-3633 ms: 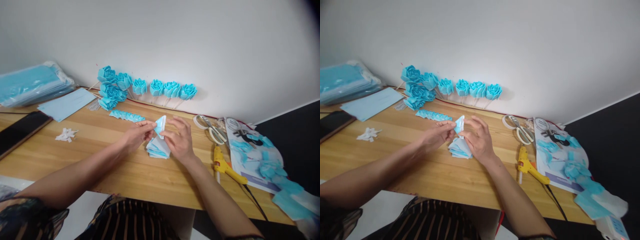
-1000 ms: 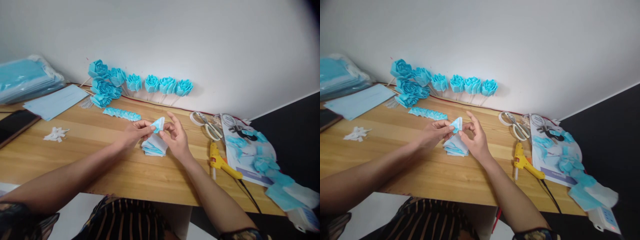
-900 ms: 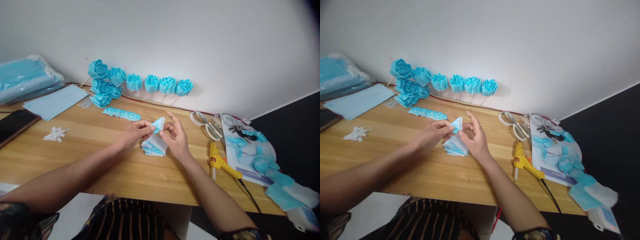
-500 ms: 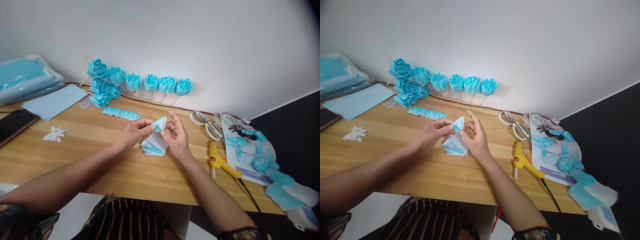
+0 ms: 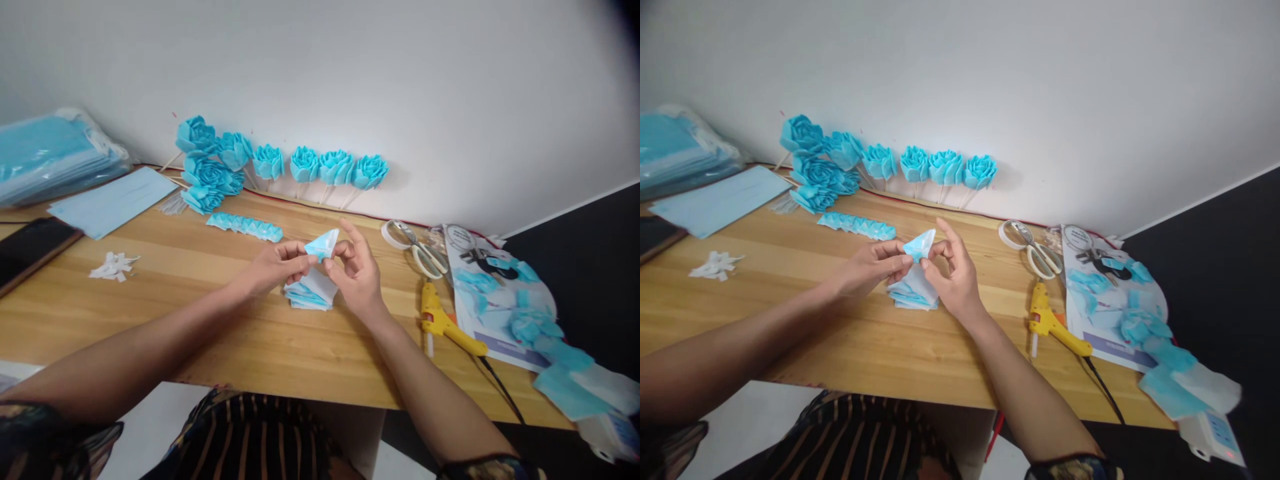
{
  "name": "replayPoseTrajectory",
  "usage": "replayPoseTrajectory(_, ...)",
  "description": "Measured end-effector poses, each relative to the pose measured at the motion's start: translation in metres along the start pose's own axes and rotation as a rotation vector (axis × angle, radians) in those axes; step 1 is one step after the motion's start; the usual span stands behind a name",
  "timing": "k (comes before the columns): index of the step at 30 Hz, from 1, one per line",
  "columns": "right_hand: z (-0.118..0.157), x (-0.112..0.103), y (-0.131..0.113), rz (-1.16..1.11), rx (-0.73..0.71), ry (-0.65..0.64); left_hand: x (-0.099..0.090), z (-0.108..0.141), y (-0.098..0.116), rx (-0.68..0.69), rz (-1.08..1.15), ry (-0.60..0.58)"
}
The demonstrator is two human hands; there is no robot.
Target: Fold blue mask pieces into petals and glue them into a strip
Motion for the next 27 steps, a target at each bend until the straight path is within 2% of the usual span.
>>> replayPoseTrajectory(9, 0.0011, 0.0018, -0.0011, 0.017, 0.026, -0.018, -0.0005, 0.0031, 0.0056, 0.033, -0.084, 0.046)
replayPoseTrajectory(15, -0.0033, -0.0041, -0.0069, -0.089, 0.072, -0.055, -0.0026, 0.0044, 0.0094, 0.018, -0.076, 0.085)
replayPoseTrajectory(24, -0.0008, 0.0005, -0.0021, -0.007, 0.096, -0.078, -0.0008, 0.0048, 0.0086, 0.084, -0.196, 0.06)
replayPoseTrajectory(27, -0.0006, -0.0006, -0.0018, -0.003, 0.091, -0.064, -0.0031, 0.0057, 0.0098, 0.079, -0.169, 0.069)
Point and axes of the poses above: each hand's wrist, its own z-axis away from the middle knuckle, its own x-axis out of the palm, y = z × x, the point moved 5 cm from there along -z, towards the middle knuckle, and after that the axes turned 4 degrees about y, right-handed, at the moved point
